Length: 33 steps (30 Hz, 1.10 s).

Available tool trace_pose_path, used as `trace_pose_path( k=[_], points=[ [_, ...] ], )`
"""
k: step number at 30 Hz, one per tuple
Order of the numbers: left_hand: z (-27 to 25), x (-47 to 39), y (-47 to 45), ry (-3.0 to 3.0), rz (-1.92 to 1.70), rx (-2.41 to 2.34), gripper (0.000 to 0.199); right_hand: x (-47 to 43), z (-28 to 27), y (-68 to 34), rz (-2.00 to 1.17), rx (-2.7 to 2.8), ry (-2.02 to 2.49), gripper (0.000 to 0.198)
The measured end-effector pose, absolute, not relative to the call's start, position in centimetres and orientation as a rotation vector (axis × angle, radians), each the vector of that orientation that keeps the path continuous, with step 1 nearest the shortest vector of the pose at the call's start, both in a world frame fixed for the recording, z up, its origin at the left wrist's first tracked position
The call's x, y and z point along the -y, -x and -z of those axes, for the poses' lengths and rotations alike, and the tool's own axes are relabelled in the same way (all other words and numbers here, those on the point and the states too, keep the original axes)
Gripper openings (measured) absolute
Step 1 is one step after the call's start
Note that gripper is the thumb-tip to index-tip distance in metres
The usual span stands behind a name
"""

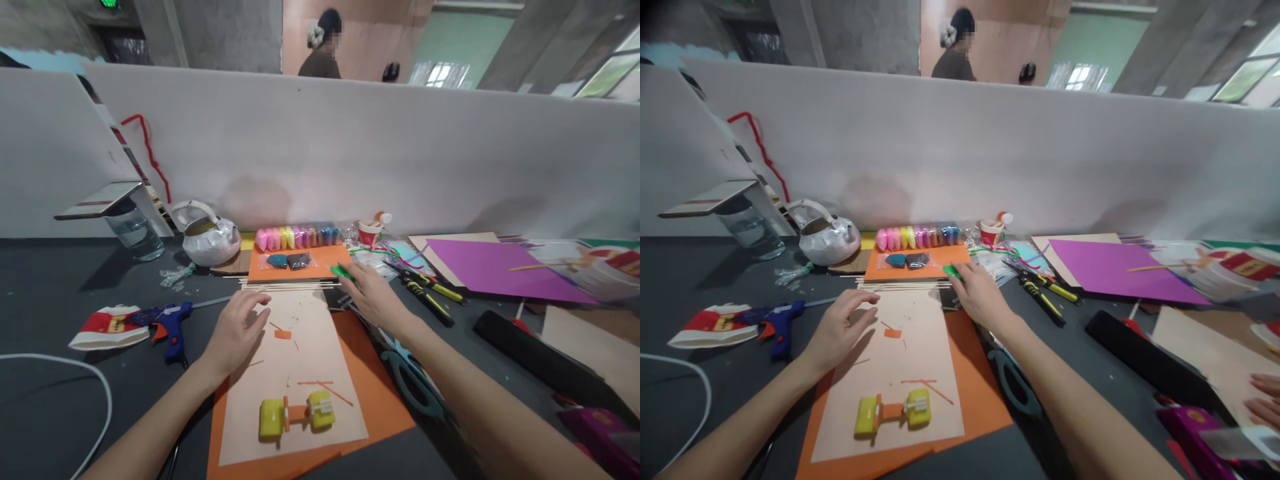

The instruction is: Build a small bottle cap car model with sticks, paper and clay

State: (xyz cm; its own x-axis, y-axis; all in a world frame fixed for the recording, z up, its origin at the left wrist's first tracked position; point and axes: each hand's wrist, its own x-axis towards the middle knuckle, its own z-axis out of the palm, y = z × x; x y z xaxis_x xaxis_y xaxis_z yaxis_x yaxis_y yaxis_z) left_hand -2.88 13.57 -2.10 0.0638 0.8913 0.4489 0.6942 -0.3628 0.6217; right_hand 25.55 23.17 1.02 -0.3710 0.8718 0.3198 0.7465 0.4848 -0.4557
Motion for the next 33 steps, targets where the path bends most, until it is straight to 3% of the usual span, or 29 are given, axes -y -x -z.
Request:
trace_pose_path(
  k=[7, 13, 22, 27, 31, 33],
  points=[
    [2.8, -14.0, 3.2, -2.150, -1.226, -1.616, 0.012, -32.2, 1.2, -22.7, -0.078, 2.302, 1.215, 0.034],
    [2.9, -14.3, 3.8, -2.175, -1.310, -1.630, 0.011, -33.9, 1.8, -22.8, -0.046, 2.336, 1.157, 0.028],
    [1.0, -14.6, 5.0, -2.059, -1.308, -1.782, 0.017, -22.3, -1.8, -26.7, -0.253, 2.324, 1.239, 0.028],
    [-0.4, -14.0, 4.5, -2.100, -1.083, -1.692, 0.021, -14.0, -2.2, -27.5, -0.410, 2.537, 1.068, 0.030],
    [-2.1, -13.4, 4.6, -2.150, -0.723, -1.508, 0.029, -10.6, -0.5, -26.4, -0.508, 2.770, 0.993, 0.057],
    [-2.7, -13.1, 4.6, -2.164, -0.612, -1.474, 0.035, -9.9, 0.3, -25.5, -0.513, 2.800, 0.999, 0.058]
  ],
)
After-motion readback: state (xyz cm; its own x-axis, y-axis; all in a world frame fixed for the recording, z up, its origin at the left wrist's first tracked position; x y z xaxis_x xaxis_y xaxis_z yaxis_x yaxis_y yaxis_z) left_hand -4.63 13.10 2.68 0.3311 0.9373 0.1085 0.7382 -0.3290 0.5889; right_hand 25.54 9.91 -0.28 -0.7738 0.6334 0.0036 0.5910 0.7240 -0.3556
